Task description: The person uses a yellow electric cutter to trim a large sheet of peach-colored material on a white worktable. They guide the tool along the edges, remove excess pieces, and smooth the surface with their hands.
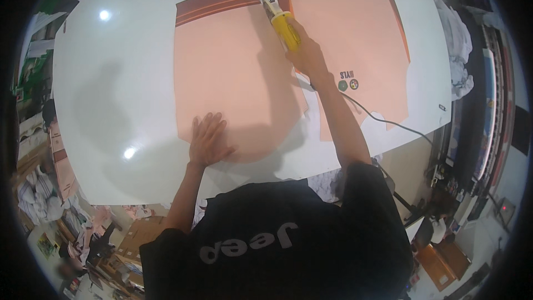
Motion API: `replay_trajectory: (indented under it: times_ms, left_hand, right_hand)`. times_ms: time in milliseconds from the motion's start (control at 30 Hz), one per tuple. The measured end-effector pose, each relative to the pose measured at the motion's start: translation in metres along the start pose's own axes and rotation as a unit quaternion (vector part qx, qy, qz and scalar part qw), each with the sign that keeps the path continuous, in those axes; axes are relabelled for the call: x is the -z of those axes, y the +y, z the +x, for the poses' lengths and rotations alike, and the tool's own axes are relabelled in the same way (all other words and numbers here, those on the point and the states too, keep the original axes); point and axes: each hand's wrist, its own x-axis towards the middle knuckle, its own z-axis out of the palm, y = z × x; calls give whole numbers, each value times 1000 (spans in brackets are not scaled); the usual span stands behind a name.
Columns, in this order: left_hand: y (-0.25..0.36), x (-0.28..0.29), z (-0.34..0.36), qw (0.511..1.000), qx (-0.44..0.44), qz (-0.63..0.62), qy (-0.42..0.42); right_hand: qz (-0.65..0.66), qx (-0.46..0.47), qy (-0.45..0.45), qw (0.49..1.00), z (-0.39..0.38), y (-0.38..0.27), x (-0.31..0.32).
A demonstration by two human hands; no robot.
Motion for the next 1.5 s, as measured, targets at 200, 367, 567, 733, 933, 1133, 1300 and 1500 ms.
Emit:
replay_trajectory:
  times_ms: [200, 367, 567, 733, 933, 1133, 1300, 1500]
  left_hand:
    - [1, -4, 0, 1000, 12, -4, -18]
    - [-4, -9, 14, 1000, 7, -10, -10]
    - [-4, -5, 17, 1000, 10, -26, 3]
    - [-3, -4, 19, 999, 7, -37, 12]
    - [-3, -5, 19, 999, 5, -37, 12]
    - [-2, -6, 13, 999, 4, -50, 13]
    - [0, -5, 11, 999, 17, -43, 1]
    - [-14, -16, -7, 996, 61, 3, -64]
  right_hand:
    - [-23, 31, 25, 999, 48, -20, -4]
    - [-30, 20, 26, 999, 91, -34, -4]
    - [-36, 15, 45, 998, 112, -48, -10]
    - [-16, 2, 45, 999, 120, -53, -10]
    - [-15, 7, 77, 997, 133, -58, -17]
    - [-7, 1, 67, 998, 175, -61, -12]
    - [-4, 27, 64, 998, 245, -69, -9]
    - [107, -6, 48, 993, 273, -71, 12]
